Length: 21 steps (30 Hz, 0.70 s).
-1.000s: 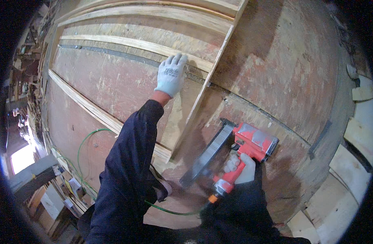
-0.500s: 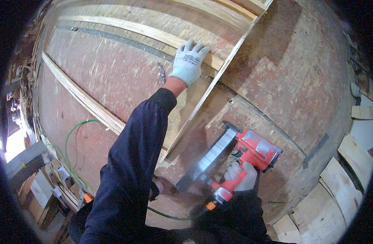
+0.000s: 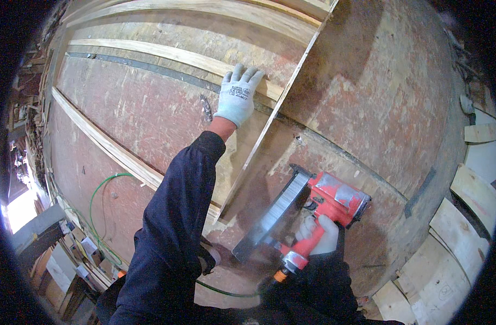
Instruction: The person assembles a wooden frame by positioning thin wooden strips and fastening them with a pneumatic nail gun. They then measure the assembled frame with a tape measure.
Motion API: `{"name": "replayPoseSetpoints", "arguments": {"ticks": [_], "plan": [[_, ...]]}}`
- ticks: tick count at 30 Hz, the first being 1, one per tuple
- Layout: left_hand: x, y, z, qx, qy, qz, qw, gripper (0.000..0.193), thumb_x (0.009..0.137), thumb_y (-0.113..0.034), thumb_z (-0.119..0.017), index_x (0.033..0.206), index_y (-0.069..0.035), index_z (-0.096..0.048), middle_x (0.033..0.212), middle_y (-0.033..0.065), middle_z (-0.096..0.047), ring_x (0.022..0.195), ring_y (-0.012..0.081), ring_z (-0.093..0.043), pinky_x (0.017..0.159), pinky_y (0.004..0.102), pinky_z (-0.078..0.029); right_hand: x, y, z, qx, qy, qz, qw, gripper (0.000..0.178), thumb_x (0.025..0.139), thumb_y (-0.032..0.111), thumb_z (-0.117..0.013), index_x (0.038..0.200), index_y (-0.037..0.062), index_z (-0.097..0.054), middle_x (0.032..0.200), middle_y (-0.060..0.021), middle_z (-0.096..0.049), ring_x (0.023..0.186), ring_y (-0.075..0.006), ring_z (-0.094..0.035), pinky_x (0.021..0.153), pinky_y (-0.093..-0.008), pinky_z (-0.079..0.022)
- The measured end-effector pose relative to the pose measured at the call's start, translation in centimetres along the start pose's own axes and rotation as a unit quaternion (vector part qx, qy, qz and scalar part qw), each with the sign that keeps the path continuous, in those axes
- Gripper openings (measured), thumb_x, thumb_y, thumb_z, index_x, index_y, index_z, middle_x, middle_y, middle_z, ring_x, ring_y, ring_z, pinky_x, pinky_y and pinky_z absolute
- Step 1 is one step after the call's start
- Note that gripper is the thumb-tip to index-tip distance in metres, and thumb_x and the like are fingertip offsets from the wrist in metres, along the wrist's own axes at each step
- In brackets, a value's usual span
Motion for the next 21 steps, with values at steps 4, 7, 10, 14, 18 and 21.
{"name": "replayPoseSetpoints", "arguments": {"ticks": [4, 7, 10, 14, 18, 21], "plan": [[-0.1, -0.1, 0.0, -0.011, -0.007, -0.004, 1.000, 0.058, 0.083, -0.006, -0.061, 0.141, -0.014, -0.058, 0.146, 0.0103, -0.055, 0.140, 0.0392, -0.044, 0.114, 0.0552, -0.033, -0.2, 0.1, 1.0, 0.011, -0.052, 0.011, 0.999, 0.028, 0.090, 0.037, -0.058, 0.082, 0.0119, -0.048, 0.072, 0.0017, -0.047, 0.063, -0.0164, -0.045, 0.065, -0.0338, -0.037], [-0.2, 0.0, 0.1, -0.030, -0.011, 0.000, 0.999, 0.060, 0.082, -0.008, -0.062, 0.142, -0.012, -0.056, 0.148, 0.0136, -0.053, 0.140, 0.0401, -0.043, 0.115, 0.0559, -0.032, -0.1, 0.0, 1.0, 0.032, -0.007, 0.001, 0.999, 0.032, 0.093, 0.033, -0.060, 0.111, 0.0080, -0.052, 0.077, 0.0019, -0.049, 0.066, -0.0154, -0.049, 0.066, -0.0335, -0.041], [-0.2, 0.2, 0.6, -0.046, -0.012, 0.010, 0.999, 0.062, 0.082, -0.014, -0.064, 0.143, -0.010, -0.054, 0.149, 0.0198, -0.050, 0.141, 0.0415, -0.043, 0.115, 0.0577, -0.032, 0.6, -0.3, 0.7, 0.062, 0.074, -0.019, 0.995, 0.032, 0.094, 0.032, -0.062, 0.113, 0.0081, -0.053, 0.075, 0.0023, -0.048, 0.065, -0.0156, -0.049, 0.063, -0.0338, -0.041], [-0.6, 0.4, 1.4, -0.102, 0.010, 0.050, 0.993, 0.053, 0.092, -0.018, -0.060, 0.143, -0.003, -0.053, 0.150, 0.0225, -0.050, 0.138, 0.0420, -0.047, 0.115, 0.0537, -0.035, 1.2, -0.8, 0.6, 0.095, 0.144, -0.059, 0.983, 0.031, 0.096, 0.036, -0.060, 0.111, 0.0099, -0.052, 0.076, 0.0018, -0.051, 0.064, -0.0166, -0.051, 0.063, -0.0353, -0.043], [-1.6, 0.1, 1.5, -0.134, 0.021, 0.053, 0.989, 0.051, 0.093, -0.019, -0.061, 0.141, -0.003, -0.053, 0.147, 0.0216, -0.052, 0.140, 0.0413, -0.045, 0.115, 0.0515, -0.035, 1.7, -0.7, 4.0, 0.038, 0.056, -0.020, 0.998, 0.031, 0.096, 0.041, -0.057, 0.084, 0.0119, -0.054, 0.074, 0.0014, -0.051, 0.063, -0.0178, -0.050, 0.064, -0.0356, -0.042], [-1.9, 0.2, 1.5, -0.143, 0.001, 0.051, 0.988, 0.049, 0.093, -0.018, -0.061, 0.139, -0.004, -0.055, 0.146, 0.0213, -0.053, 0.139, 0.0414, -0.046, 0.115, 0.0517, -0.036, 1.9, -0.8, 4.8, 0.046, 0.053, -0.025, 0.997, 0.034, 0.098, 0.042, -0.055, 0.082, 0.0121, -0.054, 0.074, 0.0017, -0.052, 0.064, -0.0178, -0.051, 0.065, -0.0356, -0.042]]}}
Point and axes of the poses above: each hand's wrist, its own x-axis towards the middle knuckle, its own z-axis out of the back of the hand, y = z × x, the point moved 10 cm from there along x, towards the middle knuckle
